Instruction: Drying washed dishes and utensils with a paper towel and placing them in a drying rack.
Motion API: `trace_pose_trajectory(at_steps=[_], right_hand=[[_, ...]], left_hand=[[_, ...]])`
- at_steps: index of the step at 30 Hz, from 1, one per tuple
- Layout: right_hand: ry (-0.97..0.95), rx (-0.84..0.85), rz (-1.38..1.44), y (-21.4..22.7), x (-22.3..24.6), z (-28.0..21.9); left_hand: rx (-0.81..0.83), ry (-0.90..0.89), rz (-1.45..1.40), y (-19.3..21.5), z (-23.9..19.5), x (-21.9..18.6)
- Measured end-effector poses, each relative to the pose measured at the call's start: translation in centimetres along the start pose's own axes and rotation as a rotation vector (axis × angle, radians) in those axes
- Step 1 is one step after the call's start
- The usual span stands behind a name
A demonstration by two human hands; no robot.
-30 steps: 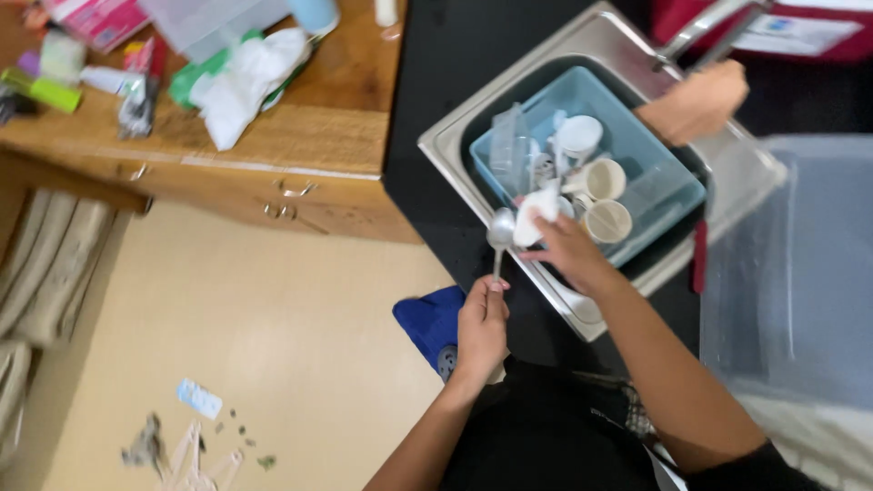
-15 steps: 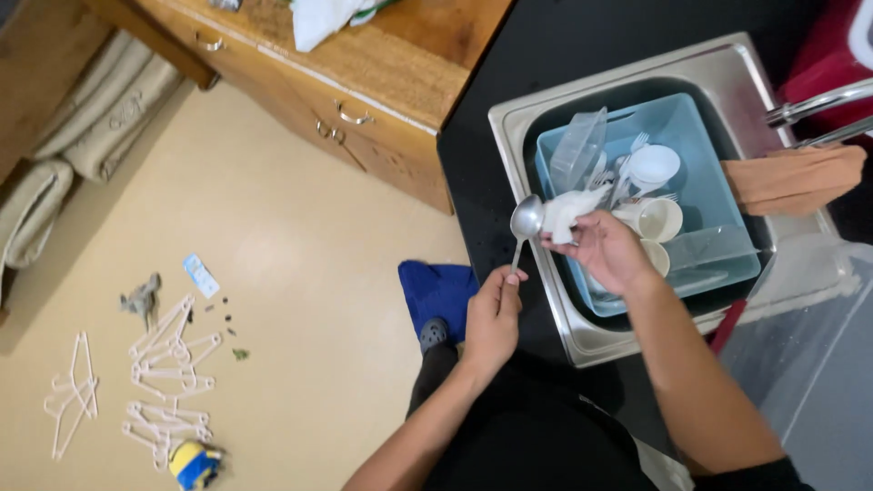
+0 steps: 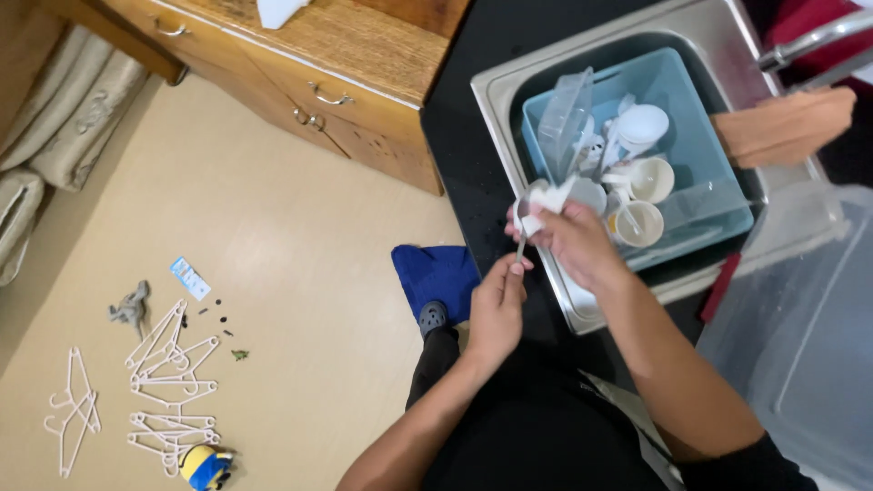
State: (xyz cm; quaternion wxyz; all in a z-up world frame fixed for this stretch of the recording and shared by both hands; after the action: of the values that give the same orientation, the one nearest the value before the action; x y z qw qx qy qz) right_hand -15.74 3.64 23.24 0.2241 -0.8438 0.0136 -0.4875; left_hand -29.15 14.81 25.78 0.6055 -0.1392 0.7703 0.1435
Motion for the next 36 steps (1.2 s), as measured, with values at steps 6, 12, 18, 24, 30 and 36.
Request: trace_pose_trajectory(at_steps=[6, 12, 18, 24, 30, 36], right_hand=[[0.279, 0.062, -0.395, 1.9, 9.6, -1.7], [-0.071, 0.618, -1.384, -3.6, 7.8, -5.0], [-0.213, 0.805, -1.382, -2.6, 3.5, -4.7], [-0.105, 0.643, -1.138, -3.6, 5.4, -4.6], [0.020, 0.757, -1.095, -5.2, 6.8, -4.7], [-0.165, 0.540, -1.524, -4.4, 6.3, -4.7]], left_hand=[[0.234, -0.002, 0.156, 2.5, 0.5, -2.4], [0.479, -0.361, 0.564, 3.8, 1.0, -8.7], [0.633, -0.402, 0.544, 4.5, 1.0, -9.6], [0.674, -0.280, 0.430, 5.7, 1.1, -7.5], [0.635, -0.285, 0.511, 5.6, 2.2, -9.2], [0.644, -0.374, 0.525, 5.9, 2.9, -9.1]])
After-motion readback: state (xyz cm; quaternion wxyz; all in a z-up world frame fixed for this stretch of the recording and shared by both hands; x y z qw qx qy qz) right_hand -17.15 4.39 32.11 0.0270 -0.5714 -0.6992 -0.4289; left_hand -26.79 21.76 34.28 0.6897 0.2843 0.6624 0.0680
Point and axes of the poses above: each hand's wrist, its own z-axis towards the middle knuckle, its own y-axis out of the back of the hand, x = y × z, the point moved 7 cm from there along z, towards the middle knuckle, and after that the axes turned 5 degrees about -x, right-handed, at the moved point
